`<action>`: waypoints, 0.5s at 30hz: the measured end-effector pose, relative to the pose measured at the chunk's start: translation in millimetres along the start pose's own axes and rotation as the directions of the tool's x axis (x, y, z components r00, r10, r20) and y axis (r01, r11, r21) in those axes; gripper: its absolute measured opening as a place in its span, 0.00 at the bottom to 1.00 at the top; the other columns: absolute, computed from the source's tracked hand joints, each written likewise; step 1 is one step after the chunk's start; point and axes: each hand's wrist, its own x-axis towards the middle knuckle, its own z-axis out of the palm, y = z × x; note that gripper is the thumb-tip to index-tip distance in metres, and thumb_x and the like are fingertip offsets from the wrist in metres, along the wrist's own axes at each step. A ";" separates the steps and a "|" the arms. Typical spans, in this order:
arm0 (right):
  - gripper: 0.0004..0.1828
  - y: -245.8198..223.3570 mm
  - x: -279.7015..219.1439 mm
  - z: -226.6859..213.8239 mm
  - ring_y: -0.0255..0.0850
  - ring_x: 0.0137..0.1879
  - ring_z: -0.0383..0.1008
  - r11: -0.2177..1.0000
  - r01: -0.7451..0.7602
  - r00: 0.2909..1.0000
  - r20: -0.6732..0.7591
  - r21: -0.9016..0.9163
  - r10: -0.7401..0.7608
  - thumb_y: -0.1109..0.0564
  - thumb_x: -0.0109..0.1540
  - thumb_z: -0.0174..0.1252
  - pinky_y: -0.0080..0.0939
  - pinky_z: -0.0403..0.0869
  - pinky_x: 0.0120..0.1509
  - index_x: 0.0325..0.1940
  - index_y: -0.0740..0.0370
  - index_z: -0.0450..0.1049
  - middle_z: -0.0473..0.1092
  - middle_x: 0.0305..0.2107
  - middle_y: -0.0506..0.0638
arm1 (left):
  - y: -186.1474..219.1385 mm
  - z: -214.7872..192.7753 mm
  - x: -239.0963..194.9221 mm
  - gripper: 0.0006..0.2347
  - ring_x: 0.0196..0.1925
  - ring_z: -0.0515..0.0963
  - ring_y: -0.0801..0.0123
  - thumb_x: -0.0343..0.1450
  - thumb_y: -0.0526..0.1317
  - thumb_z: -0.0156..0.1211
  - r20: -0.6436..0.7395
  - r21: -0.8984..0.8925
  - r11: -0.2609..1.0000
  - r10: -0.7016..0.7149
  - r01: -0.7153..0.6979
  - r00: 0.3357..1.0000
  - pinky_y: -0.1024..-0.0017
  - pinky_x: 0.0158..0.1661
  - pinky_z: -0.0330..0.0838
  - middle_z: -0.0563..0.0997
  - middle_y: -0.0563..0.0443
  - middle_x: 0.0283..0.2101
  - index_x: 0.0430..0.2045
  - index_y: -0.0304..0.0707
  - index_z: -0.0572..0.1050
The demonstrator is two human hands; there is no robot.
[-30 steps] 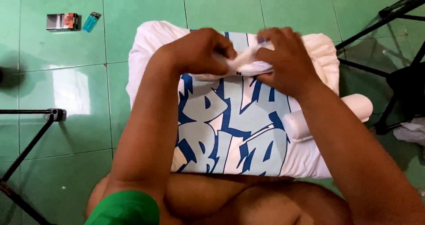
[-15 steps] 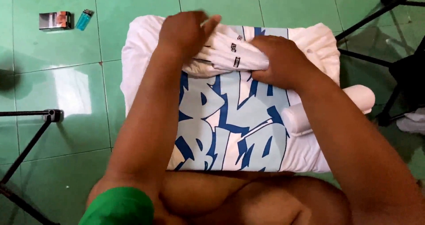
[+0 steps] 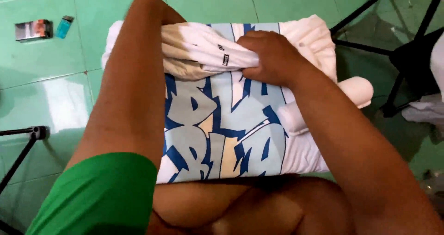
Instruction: The person sits on the floor and uses a white cylindrical roller to press and smooth a white t-shirt with a blue graphic. They repeatedly roll over the shirt, occasionally lifting and repositioning it to cover different areas.
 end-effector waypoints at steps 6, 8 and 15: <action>0.21 3.2 4.1 0.8 0.48 0.44 0.70 0.999 0.045 0.999 -0.014 0.014 -0.045 0.54 0.50 0.67 0.47 0.67 0.44 0.46 0.55 0.74 0.71 0.37 0.49 | -9.2 1.6 -10.2 0.19 0.51 0.79 0.48 0.68 0.49 0.59 -0.228 0.136 0.968 0.239 -0.212 0.944 0.49 0.48 0.72 0.80 0.47 0.54 0.50 0.41 0.80; 0.19 9.3 3.0 5.0 0.52 0.45 0.65 0.992 0.120 0.991 -0.053 -0.039 -0.122 0.54 0.51 0.66 0.51 0.65 0.45 0.44 0.57 0.74 0.67 0.38 0.51 | -13.7 9.5 -15.2 0.16 0.47 0.74 0.59 0.75 0.48 0.49 -0.489 -0.088 0.860 0.402 -0.502 0.774 0.53 0.47 0.67 0.75 0.48 0.53 0.55 0.43 0.70; 0.14 3.7 -2.7 -3.8 0.59 0.83 0.24 0.983 0.085 0.979 -0.170 -0.162 -0.113 0.57 0.56 0.74 0.74 0.41 0.83 0.41 0.52 0.76 0.33 0.80 0.48 | -53.9 35.2 -42.6 0.11 0.36 0.76 0.63 0.69 0.40 0.64 -0.271 0.355 0.335 0.930 -0.873 0.247 0.65 0.37 0.67 0.79 0.50 0.36 0.44 0.41 0.79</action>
